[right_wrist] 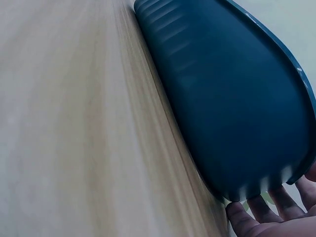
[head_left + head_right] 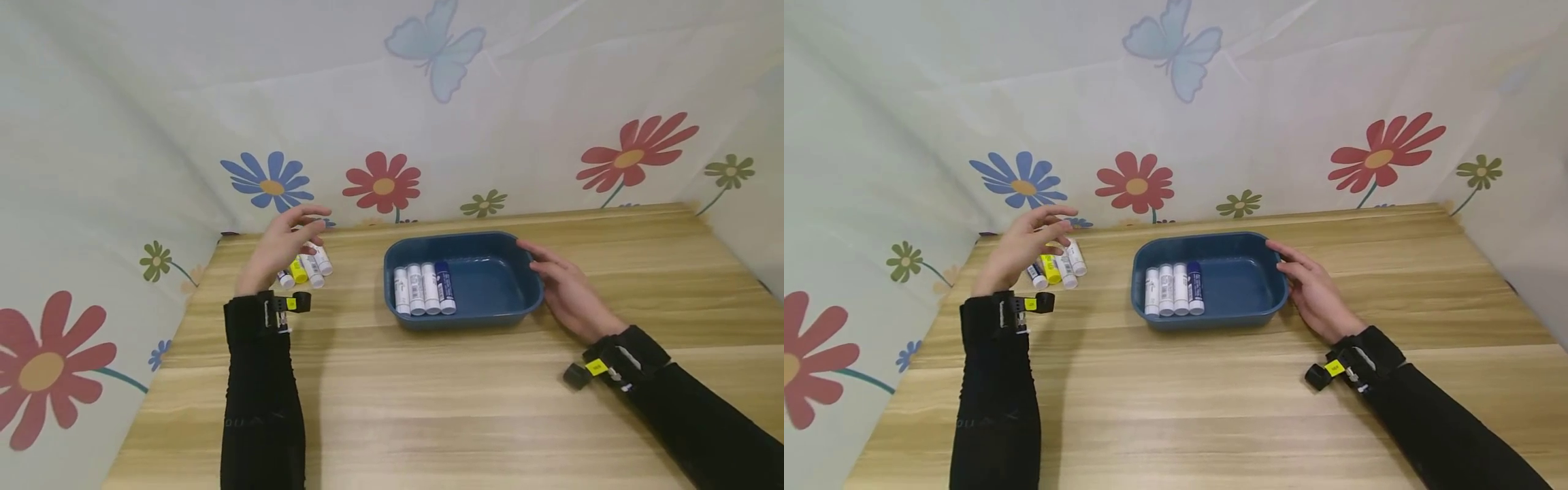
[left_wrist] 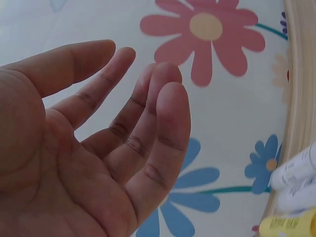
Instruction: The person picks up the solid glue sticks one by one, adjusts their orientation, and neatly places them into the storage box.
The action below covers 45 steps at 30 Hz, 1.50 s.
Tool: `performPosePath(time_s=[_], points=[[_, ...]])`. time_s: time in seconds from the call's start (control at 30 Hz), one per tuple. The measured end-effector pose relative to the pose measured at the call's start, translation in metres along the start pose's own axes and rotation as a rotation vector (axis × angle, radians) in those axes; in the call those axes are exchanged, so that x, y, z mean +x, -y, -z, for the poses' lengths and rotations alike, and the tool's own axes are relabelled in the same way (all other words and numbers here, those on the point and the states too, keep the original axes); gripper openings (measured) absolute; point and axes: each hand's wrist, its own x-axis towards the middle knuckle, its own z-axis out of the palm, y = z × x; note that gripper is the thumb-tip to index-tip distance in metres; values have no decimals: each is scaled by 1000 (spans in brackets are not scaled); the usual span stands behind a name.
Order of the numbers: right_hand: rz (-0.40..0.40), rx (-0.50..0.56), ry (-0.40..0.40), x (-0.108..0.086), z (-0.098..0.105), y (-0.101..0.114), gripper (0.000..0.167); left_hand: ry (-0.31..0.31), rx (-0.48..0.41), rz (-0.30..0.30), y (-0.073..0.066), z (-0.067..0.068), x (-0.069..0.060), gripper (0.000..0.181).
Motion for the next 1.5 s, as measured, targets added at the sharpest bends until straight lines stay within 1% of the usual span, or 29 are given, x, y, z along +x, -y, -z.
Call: performPosePath(time_s=[0.23, 0.43, 0.53, 0.67, 0.8, 0.9, 1.07, 1.3, 1.5], points=[[-7, 7, 7, 0, 0, 1, 53, -77, 7, 71, 8, 18, -8, 43], [-26, 3, 9, -1, -1, 4, 54, -124, -4, 121, 14, 26, -14, 43], [-28, 20, 14, -1, -2, 5, 54, -133, -8, 150, 17, 30, -16, 45], [-23, 35, 19, -2, -2, 6, 54, -139, 12, 202, 20, 32, -17, 47], [-13, 23, 20, -2, -2, 5, 54, -163, 23, 243, 23, 32, -19, 46], [0, 23, 16, -1, -2, 4, 53, -176, 26, 252, 25, 33, -20, 47], [12, 30, 12, -1, -1, 4, 52, -171, 15, 256, 30, 34, -18, 47], [10, 17, 8, -1, -2, 5, 53, -193, 9, 330, 41, 35, -17, 45], [7, 3, 6, -1, -2, 4, 54, -197, 8, 341, 43, 34, -16, 45]])
